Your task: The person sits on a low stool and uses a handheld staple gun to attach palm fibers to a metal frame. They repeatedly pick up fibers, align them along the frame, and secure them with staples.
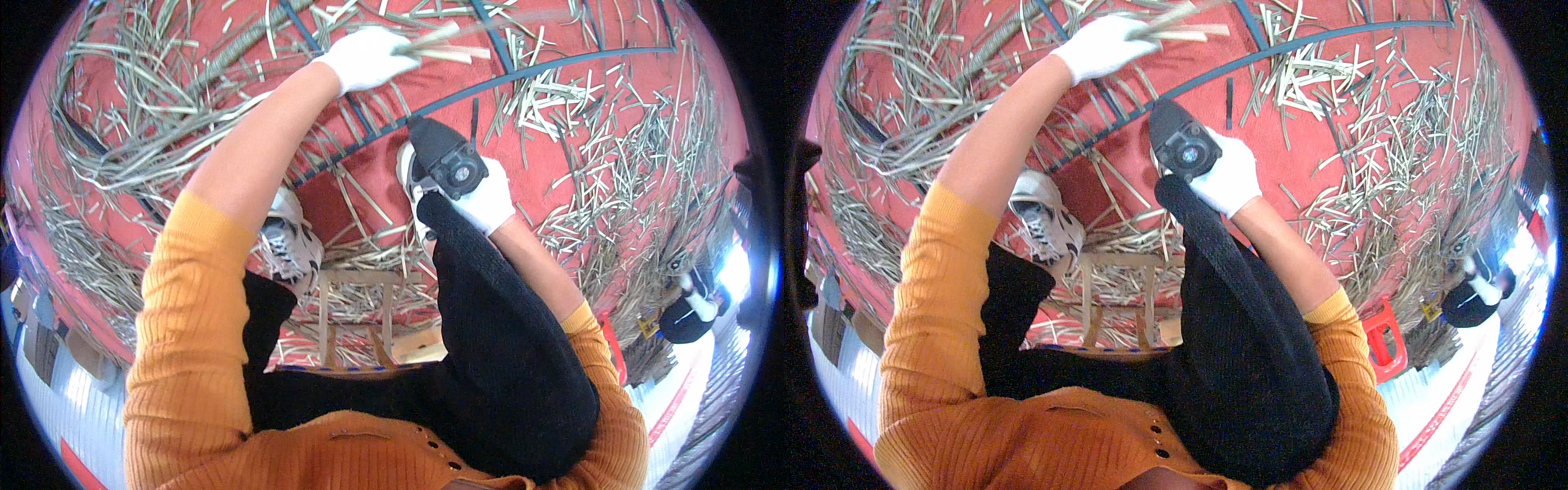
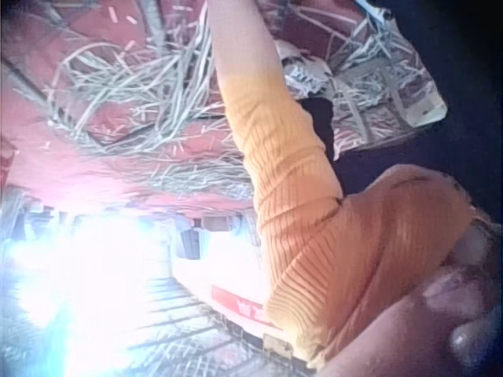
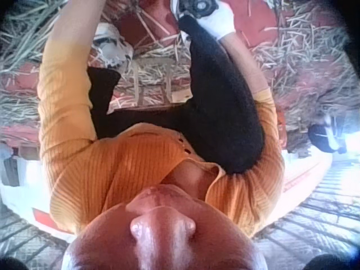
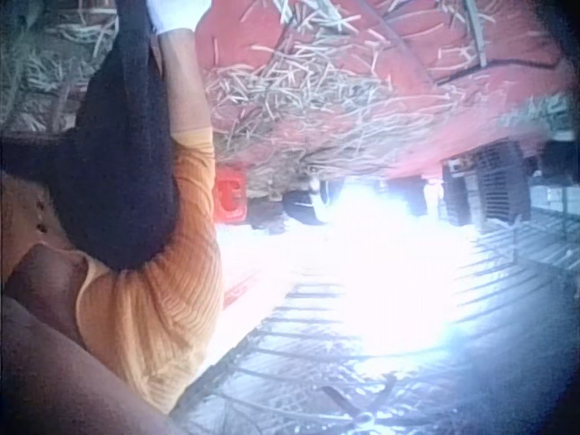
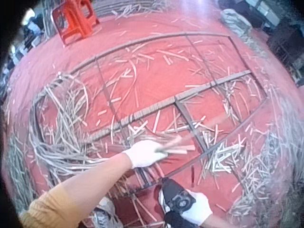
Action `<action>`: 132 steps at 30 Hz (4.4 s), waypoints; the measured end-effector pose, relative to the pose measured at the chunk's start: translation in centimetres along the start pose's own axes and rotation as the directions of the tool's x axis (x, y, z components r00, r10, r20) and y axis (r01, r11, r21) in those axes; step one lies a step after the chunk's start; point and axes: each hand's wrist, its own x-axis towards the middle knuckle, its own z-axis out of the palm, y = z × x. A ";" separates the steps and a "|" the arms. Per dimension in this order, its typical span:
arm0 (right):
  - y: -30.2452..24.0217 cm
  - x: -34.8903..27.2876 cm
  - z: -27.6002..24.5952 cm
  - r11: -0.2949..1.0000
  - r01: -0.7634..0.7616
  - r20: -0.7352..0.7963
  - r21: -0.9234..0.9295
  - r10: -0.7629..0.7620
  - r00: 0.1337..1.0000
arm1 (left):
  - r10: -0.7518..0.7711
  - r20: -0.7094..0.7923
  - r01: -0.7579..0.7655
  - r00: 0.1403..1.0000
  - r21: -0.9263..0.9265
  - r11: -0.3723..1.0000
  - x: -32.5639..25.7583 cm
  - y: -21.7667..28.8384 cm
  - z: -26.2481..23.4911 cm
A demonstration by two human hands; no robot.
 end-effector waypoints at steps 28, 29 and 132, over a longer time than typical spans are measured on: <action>1.8 -0.7 -1.5 0.986 -0.077 -0.067 0.147 0.088 0.994 | -0.208 0.237 0.277 0.949 -0.313 0.908 1.8 1.5 0.5; 1.8 -0.7 -1.5 0.986 -0.068 -0.068 0.150 0.079 0.995 | -0.168 0.251 0.229 0.953 -0.235 0.945 2.0 1.6 0.5; 2.2 0.1 -1.8 0.997 -0.030 -0.135 0.074 0.040 0.990 | -0.046 0.265 0.004 0.963 0.158 0.987 6.2 2.3 4.9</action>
